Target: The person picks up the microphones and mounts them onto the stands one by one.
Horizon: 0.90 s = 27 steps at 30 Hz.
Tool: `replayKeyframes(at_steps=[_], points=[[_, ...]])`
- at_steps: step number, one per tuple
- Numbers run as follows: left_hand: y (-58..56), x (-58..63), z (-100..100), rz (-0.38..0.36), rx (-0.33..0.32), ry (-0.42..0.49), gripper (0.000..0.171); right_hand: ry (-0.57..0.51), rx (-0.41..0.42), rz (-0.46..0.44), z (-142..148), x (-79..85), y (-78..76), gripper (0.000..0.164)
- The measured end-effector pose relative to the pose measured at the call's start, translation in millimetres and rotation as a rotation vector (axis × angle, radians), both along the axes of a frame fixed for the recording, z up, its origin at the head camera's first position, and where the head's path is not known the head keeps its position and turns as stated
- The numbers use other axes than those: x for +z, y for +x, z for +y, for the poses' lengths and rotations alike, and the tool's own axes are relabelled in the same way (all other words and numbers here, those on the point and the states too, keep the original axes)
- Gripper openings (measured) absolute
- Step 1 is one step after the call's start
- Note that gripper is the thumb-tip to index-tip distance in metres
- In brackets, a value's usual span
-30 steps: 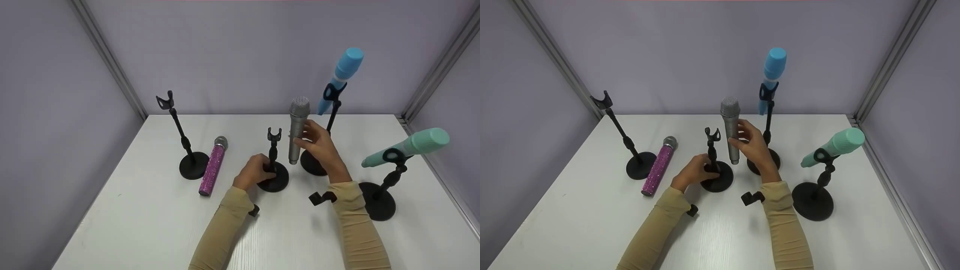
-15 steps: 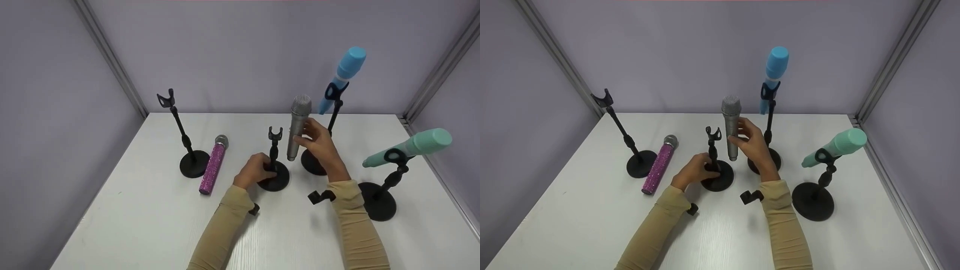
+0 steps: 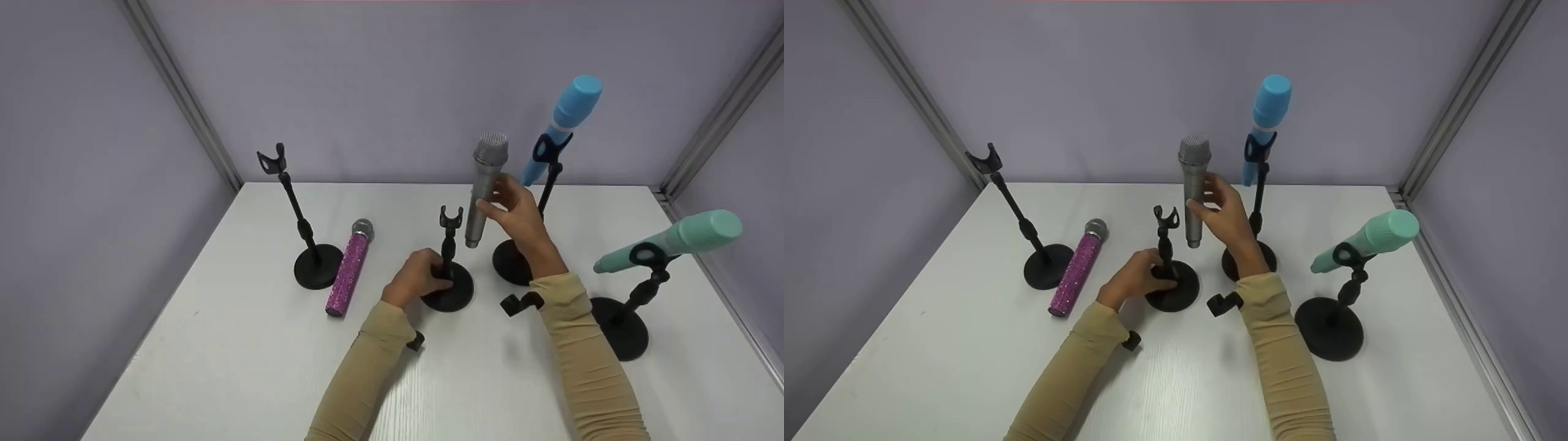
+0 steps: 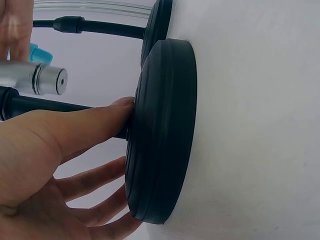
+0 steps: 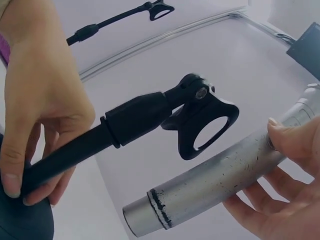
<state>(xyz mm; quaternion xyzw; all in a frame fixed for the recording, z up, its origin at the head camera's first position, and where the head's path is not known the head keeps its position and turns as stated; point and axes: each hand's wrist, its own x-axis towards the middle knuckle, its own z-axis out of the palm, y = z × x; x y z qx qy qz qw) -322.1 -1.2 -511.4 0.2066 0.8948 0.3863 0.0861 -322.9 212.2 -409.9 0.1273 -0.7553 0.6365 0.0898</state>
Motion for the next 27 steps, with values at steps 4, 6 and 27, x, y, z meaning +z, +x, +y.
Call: replayKeyframes(at_steps=[4, 6, 27], points=[[1.0, 1.0, -1, -0.008, 0.013, -0.003, 0.026, 0.015, 0.010, 0.002, -7, 5.1, -11.1, 0.059], [1.5, 1.3, -3, -0.005, 0.014, -0.002, 0.026, 0.026, 0.031, -0.003, -12, 6.8, -15.9, 0.059], [3.2, 1.1, -3, 0.002, 0.019, -0.009, 0.028, 0.176, 0.167, -0.015, -31, 5.9, -19.3, 0.057]])
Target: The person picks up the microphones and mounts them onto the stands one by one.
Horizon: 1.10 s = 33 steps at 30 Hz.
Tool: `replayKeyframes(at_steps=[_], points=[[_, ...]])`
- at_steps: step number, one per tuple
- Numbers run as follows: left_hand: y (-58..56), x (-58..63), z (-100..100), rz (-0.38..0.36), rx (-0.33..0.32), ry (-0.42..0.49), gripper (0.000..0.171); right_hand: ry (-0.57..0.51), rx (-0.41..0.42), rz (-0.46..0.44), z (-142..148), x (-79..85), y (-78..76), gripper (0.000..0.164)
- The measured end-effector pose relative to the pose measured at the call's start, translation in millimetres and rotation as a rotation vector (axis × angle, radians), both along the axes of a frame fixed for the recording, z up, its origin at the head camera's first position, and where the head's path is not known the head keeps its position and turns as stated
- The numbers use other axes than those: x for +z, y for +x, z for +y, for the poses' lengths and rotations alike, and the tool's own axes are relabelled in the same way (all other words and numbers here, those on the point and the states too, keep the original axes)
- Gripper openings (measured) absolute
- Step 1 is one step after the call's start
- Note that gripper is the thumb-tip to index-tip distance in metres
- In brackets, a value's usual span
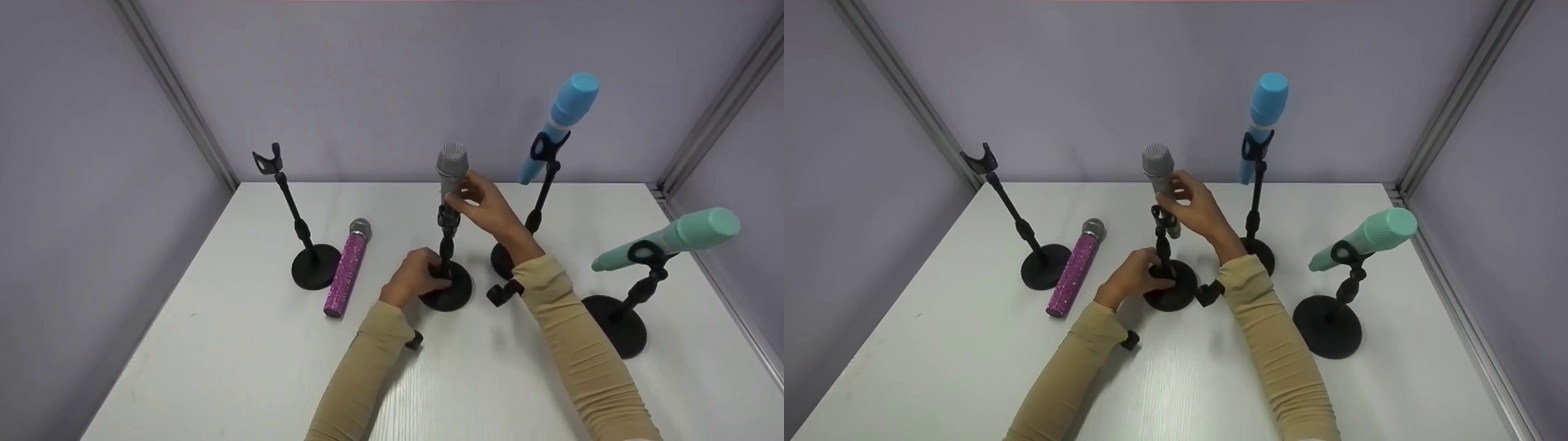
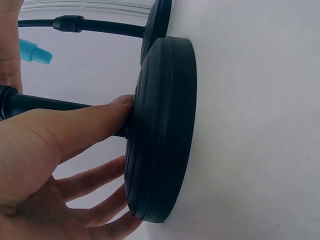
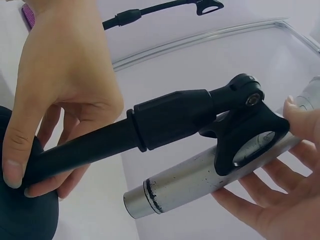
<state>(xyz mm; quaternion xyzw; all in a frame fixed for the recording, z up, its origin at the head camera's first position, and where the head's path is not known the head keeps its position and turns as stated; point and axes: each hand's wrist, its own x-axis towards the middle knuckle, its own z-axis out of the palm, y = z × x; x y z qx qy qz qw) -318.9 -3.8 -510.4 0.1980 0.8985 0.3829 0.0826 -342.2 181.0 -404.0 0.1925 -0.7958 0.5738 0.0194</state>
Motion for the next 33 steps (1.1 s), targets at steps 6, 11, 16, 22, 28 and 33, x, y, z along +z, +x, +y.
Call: replayKeyframes(at_steps=[6, 11, 16, 22, 28, 33], points=[[-0.8, -0.3, 1.4, -0.012, -0.001, 0.006, 0.026, 0.031, 0.051, -0.027, 3.5, -1.7, 1.7, 0.068], [-1.6, 0.4, 2.2, -0.007, 0.006, 0.012, 0.026, 0.041, 0.098, -0.003, 4.3, -4.5, 0.9, 0.082], [0.5, -1.2, 1.1, 0.008, -0.015, 0.009, 0.024, 0.034, 0.127, 0.006, 3.4, -6.8, 3.3, 0.081], [1.9, -1.3, 0.5, 0.017, -0.009, 0.005, 0.025, 0.053, 0.127, 0.012, 3.0, -6.7, 4.6, 0.078], [2.3, 1.1, 0.8, 0.009, 0.001, 0.013, 0.028, 0.076, 0.119, 0.015, 4.0, -4.7, 4.8, 0.073], [2.1, 1.0, 0.4, 0.004, -0.007, 0.005, 0.026, 0.112, 0.103, 0.021, 4.2, -5.0, 5.5, 0.062]])
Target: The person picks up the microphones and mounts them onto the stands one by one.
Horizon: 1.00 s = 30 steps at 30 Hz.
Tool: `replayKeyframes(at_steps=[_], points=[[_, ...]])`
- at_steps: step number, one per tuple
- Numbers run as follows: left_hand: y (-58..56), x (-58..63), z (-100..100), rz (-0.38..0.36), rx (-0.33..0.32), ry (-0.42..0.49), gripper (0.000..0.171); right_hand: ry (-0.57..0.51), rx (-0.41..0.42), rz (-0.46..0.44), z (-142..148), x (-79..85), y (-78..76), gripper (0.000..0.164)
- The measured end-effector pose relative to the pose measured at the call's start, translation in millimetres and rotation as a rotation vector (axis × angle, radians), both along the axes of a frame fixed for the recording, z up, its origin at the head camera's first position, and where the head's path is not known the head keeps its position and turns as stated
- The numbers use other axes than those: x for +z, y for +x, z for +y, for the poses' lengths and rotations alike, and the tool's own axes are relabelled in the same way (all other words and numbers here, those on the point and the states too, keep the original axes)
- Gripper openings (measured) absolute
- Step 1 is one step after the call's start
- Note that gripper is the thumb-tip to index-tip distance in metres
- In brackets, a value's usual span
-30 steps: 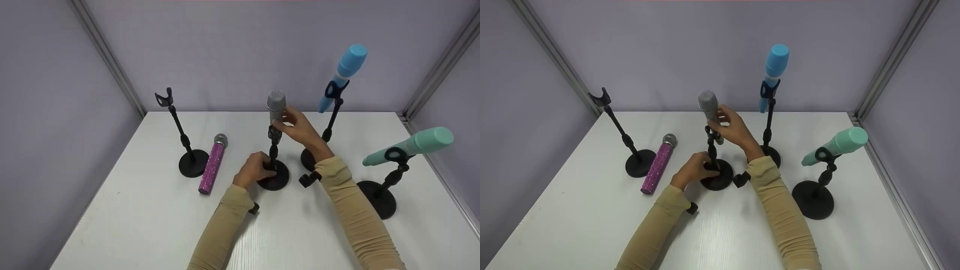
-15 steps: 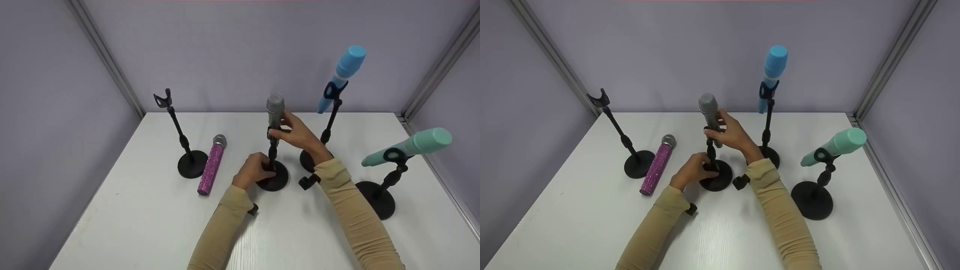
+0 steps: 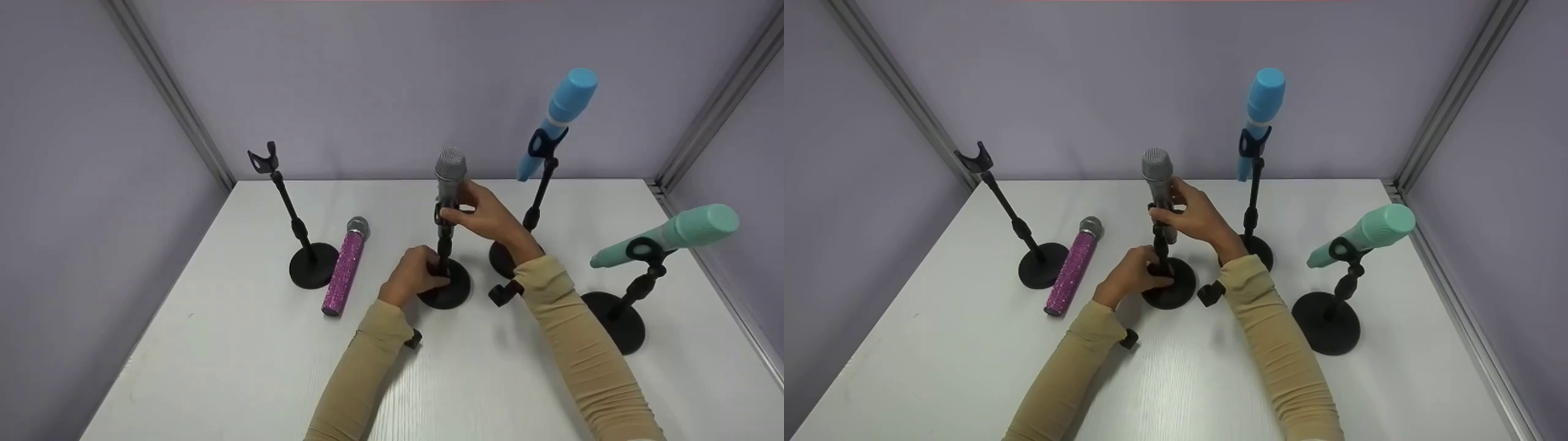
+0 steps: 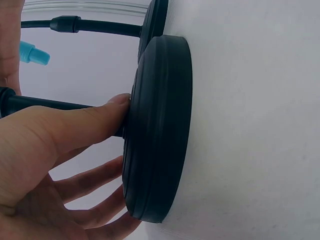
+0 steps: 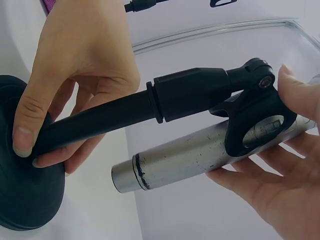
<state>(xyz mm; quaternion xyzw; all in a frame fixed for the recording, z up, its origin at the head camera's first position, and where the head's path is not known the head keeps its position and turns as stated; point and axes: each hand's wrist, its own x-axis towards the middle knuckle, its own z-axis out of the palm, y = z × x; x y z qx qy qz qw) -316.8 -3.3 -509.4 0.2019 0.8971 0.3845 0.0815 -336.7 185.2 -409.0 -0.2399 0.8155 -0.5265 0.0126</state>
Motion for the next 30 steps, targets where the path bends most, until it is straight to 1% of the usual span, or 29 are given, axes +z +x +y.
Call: replayKeyframes(at_steps=[5, 10, 17, 20, 24, 27, 30], points=[[0.0, -1.3, 1.3, -0.013, -0.004, -0.002, 0.023, 0.027, 0.005, 0.024, 0.7, -0.6, 0.0, 0.055], [1.7, -1.5, 0.9, -0.017, -0.004, -0.010, 0.024, 0.008, 0.024, 0.023, -1.6, -3.5, 2.4, 0.050], [0.0, -1.3, -3.9, 0.007, -0.013, 0.008, 0.018, 0.012, -0.003, 0.062, -8.0, -3.7, 7.4, 0.045], [-0.1, -1.4, -5.1, 0.001, -0.008, 0.014, 0.019, -0.009, 0.010, 0.058, -7.5, -3.5, 6.2, 0.042], [0.1, -1.7, -6.2, -0.004, -0.005, 0.018, 0.019, -0.048, 0.052, 0.046, -5.7, -3.4, 3.4, 0.039], [0.2, -1.9, -6.7, -0.003, -0.004, 0.023, 0.019, -0.071, 0.081, 0.040, -4.8, -3.9, 1.4, 0.039], [0.6, -2.0, -6.5, -0.001, 0.002, 0.024, 0.020, -0.075, 0.093, 0.043, -4.2, -3.1, 1.1, 0.041]])
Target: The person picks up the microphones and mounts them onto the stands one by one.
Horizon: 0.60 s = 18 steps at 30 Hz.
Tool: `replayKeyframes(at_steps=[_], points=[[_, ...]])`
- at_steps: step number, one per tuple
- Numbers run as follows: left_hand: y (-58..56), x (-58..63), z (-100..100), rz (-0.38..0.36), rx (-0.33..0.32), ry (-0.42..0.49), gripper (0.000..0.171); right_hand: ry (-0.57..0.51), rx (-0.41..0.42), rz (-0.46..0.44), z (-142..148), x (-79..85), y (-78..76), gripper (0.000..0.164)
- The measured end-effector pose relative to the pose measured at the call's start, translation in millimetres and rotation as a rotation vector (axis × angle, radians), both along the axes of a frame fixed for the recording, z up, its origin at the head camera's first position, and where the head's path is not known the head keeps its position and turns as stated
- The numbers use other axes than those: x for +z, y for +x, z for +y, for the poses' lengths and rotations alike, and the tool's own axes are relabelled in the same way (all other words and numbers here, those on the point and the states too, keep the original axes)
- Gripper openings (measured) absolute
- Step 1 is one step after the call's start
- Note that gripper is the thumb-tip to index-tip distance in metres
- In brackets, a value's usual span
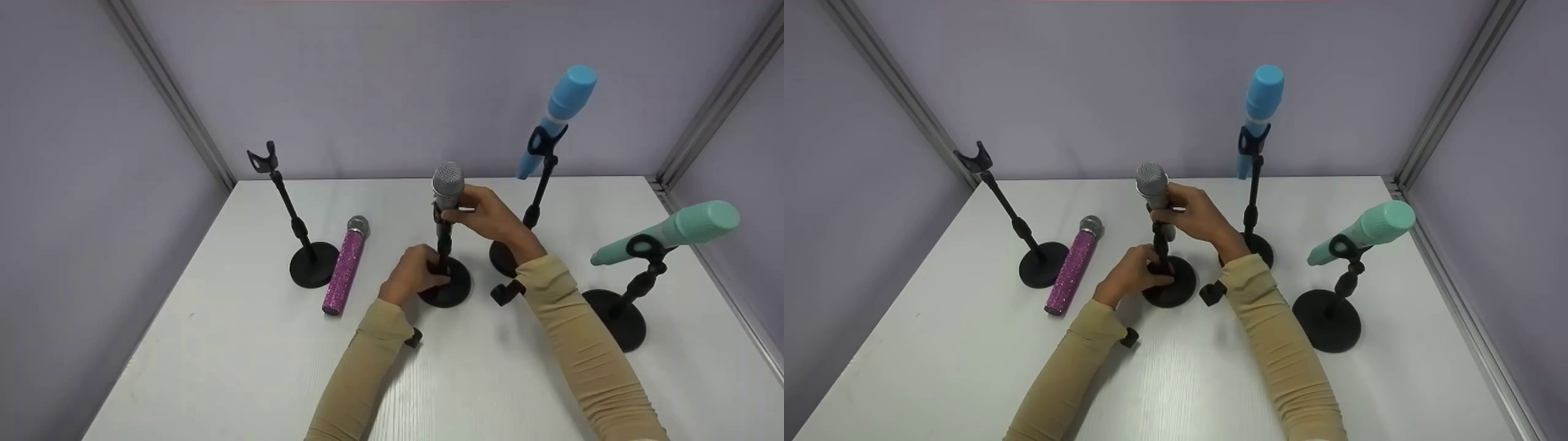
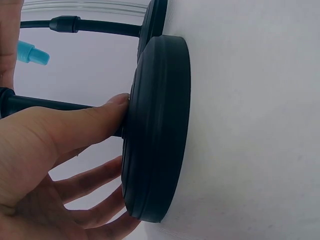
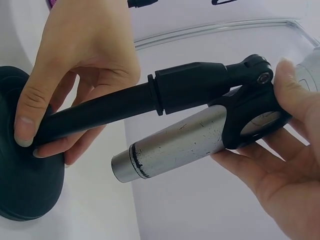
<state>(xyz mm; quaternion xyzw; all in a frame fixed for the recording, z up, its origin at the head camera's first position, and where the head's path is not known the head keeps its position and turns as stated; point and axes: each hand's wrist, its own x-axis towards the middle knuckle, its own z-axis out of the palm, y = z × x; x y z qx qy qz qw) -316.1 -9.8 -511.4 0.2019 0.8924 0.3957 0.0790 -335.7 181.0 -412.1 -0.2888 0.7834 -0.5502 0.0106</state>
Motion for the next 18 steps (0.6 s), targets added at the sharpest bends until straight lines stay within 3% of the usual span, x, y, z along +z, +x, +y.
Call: replayKeyframes(at_steps=[10, 18], points=[[2.5, -0.1, 3.6, -0.030, 0.021, -0.024, 0.026, 0.019, -0.006, 0.003, 3.2, -0.4, 1.9, 0.039], [0.5, 0.1, 5.0, 0.003, 0.005, -0.038, 0.024, 0.037, -0.023, -0.012, 1.9, -0.3, 1.7, 0.039]])
